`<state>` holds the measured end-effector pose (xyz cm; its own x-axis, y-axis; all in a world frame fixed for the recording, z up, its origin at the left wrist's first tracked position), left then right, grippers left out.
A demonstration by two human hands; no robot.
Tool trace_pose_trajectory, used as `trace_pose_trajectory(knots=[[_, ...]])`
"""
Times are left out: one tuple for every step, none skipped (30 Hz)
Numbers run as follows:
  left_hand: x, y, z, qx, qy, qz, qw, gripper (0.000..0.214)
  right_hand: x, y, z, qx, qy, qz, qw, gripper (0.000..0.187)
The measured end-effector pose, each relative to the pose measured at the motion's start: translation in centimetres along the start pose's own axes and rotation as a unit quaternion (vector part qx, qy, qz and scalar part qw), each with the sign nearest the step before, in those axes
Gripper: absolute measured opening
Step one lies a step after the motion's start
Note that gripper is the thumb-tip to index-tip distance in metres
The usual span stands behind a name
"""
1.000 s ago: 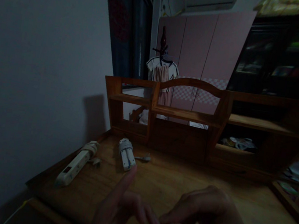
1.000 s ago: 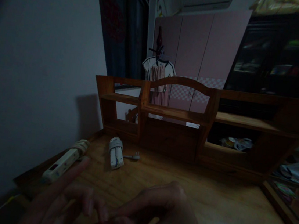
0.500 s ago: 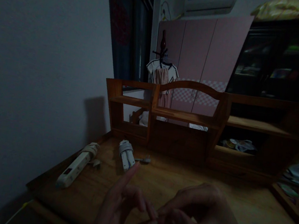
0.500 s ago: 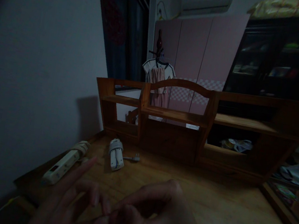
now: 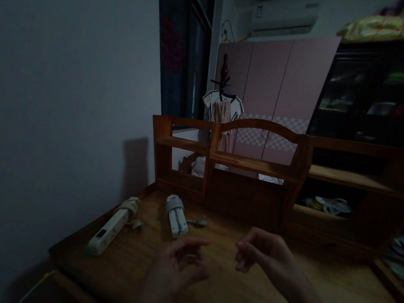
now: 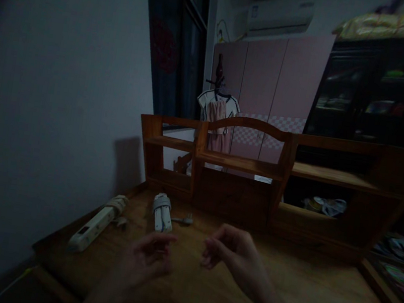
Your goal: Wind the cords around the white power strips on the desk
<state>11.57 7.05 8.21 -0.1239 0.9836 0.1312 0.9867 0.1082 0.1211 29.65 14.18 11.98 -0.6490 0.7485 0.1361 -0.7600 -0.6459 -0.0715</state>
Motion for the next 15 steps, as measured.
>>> trace_pose_trajectory(knots=[[0.9,-1.6,1.0,0.016,-0.004,-0.028,0.999,0.040,-0.2,-1.6,-0.8,-0.021,-0.001,-0.030,0.999,0.030],[1.8,-3.2,1.9,0.024,-0.005,-0.056,0.998,0.038,-0.5,-3.5,-1.7,-0.049,0.002,-0.065,0.997,0.031],[2.7,-4.8,2.8,0.034,-0.003,-0.078,0.996,0.038,-1.1,-5.6,-2.6,-0.084,0.005,-0.100,0.991,0.032],[3.7,-6.4,3.7,0.046,0.000,-0.099,0.994,0.038,-1.8,-7.7,-3.5,-0.114,0.003,-0.133,0.985,0.032],[4.7,-8.0,4.6,0.055,0.004,-0.125,0.991,0.038,-2.6,-9.9,-4.5,-0.139,0.003,-0.163,0.977,0.032],[5.7,-9.5,5.3,0.069,0.008,-0.141,0.988,0.040,-3.6,-12.1,-5.6,-0.158,0.007,-0.195,0.968,0.033],[6.7,-11.0,5.8,0.086,0.021,-0.162,0.983,0.040,-4.7,-14.4,-6.7,-0.167,0.012,-0.223,0.960,0.036],[7.8,-12.3,6.1,0.123,0.035,-0.171,0.977,0.041,-5.8,-16.5,-7.8,-0.171,0.024,-0.246,0.954,0.039],[8.7,-13.6,6.3,0.140,0.037,-0.186,0.972,0.040,-7.0,-18.6,-8.8,-0.175,0.037,-0.270,0.946,0.043],[9.5,-14.7,6.5,0.155,0.037,-0.197,0.967,0.039,-8.2,-20.4,-9.6,-0.180,0.049,-0.293,0.938,0.047],[10.2,-15.6,6.5,0.174,0.034,-0.203,0.963,0.038,-9.3,-22.1,-10.2,-0.189,0.055,-0.317,0.928,0.049],[10.8,-16.4,6.4,0.196,0.028,-0.210,0.957,0.037,-10.4,-23.5,-10.6,-0.206,0.064,-0.336,0.917,0.050],[11.2,-17.0,6.3,0.220,0.022,-0.216,0.951,0.035,-11.4,-24.6,-10.9,-0.225,0.070,-0.351,0.906,0.050],[11.6,-17.5,6.0,0.248,0.014,-0.222,0.943,0.034,-12.3,-25.4,-11.0,-0.246,0.071,-0.361,0.897,0.049],[11.8,-17.8,5.7,0.281,0.006,-0.228,0.932,0.033,-13.1,-26.0,-10.8,-0.278,0.061,-0.377,0.882,0.047]])
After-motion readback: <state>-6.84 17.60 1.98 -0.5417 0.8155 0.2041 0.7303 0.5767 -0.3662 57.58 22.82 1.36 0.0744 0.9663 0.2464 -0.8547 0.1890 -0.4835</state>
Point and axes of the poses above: each hand's wrist, its own x-axis towards the middle knuckle, its own y-axis out of the palm, z = x × y, the point moved 6 cm from there along x, towards the middle knuckle, and after that the axes turned 3 degrees about z, right-handed, at the moved point
